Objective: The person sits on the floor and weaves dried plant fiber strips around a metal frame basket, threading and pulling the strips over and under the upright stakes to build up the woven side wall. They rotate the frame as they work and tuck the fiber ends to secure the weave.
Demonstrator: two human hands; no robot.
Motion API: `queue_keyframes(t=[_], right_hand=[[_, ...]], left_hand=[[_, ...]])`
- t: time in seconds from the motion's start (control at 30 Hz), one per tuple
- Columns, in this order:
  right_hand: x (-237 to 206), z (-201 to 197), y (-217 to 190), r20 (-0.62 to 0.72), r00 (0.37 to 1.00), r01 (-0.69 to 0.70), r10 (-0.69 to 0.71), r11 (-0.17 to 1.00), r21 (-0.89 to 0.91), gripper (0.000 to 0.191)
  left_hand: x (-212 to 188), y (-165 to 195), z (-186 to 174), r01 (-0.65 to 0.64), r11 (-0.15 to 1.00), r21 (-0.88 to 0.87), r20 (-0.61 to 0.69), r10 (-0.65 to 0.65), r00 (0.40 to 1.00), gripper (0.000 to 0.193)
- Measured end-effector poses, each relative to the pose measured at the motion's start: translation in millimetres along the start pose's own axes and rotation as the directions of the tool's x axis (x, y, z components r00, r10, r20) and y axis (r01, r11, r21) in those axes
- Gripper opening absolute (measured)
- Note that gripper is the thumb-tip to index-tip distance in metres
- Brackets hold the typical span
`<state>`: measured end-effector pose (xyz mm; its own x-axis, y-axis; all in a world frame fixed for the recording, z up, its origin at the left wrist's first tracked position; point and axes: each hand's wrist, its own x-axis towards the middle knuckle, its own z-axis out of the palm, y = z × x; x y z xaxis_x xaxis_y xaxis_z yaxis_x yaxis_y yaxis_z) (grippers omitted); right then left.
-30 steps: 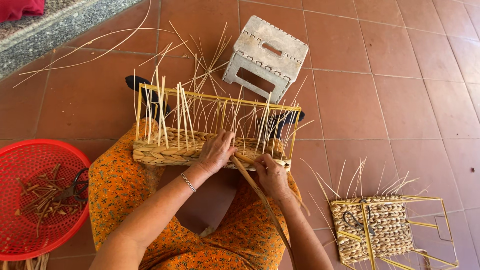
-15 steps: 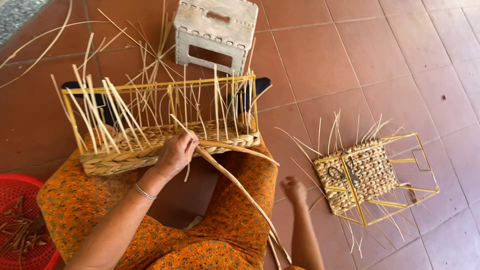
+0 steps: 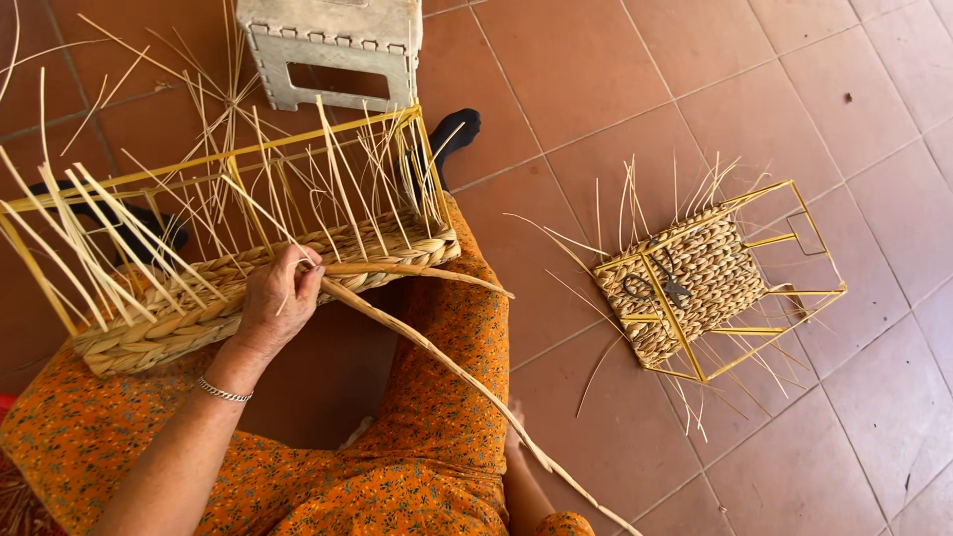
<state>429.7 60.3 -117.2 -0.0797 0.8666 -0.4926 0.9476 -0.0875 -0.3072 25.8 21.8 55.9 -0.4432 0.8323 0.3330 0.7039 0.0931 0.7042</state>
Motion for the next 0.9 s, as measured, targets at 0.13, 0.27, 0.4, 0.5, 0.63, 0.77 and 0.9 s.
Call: queue_keyframes(t=[0.13,0.27,0.4,0.5,0.63,0.77,0.9], right_hand=[[60,-51,16,-0.428,0.897,0.181,-0.113,0.976,0.121,0.027],[97,-113,11,-0.466,0.87,0.366,-0.161,0.844,0.393,0.028],[95,-156,-32,-0.317,0.913,0.405,-0.256,0.652,0.641,0.04],[88,-167,-64,-0.333,0.868,0.493,-0.367,0.71,0.502,0.033],[96,-170,-87,-0.396,0.757,0.648,-0.52,0.679,0.346,0.025],[109,-182,-108,-0.446,0.724,0.631,-0.526,0.767,0.118,0.008],[77,-207,-144,-0.477,0.595,0.802,-0.647,0.517,0.299,0.007]], left_hand=[[-2,-9,2,0.012,1.0,0.023,0.019,-0.012,1.0,0.021],[-2,-16,11,-0.039,0.999,0.016,0.0,0.039,0.999,0.022],[-3,-19,15,0.025,0.999,0.036,0.036,-0.026,0.999,0.022],[-3,-15,14,0.092,0.993,0.076,0.071,-0.097,0.993,0.021],[1,-5,10,0.023,1.0,0.011,0.023,-0.023,0.999,0.019],[2,-1,10,-0.022,0.994,-0.107,-0.016,0.021,1.0,0.017],[1,-7,17,-0.048,0.99,-0.131,-0.07,0.039,0.997,0.017]])
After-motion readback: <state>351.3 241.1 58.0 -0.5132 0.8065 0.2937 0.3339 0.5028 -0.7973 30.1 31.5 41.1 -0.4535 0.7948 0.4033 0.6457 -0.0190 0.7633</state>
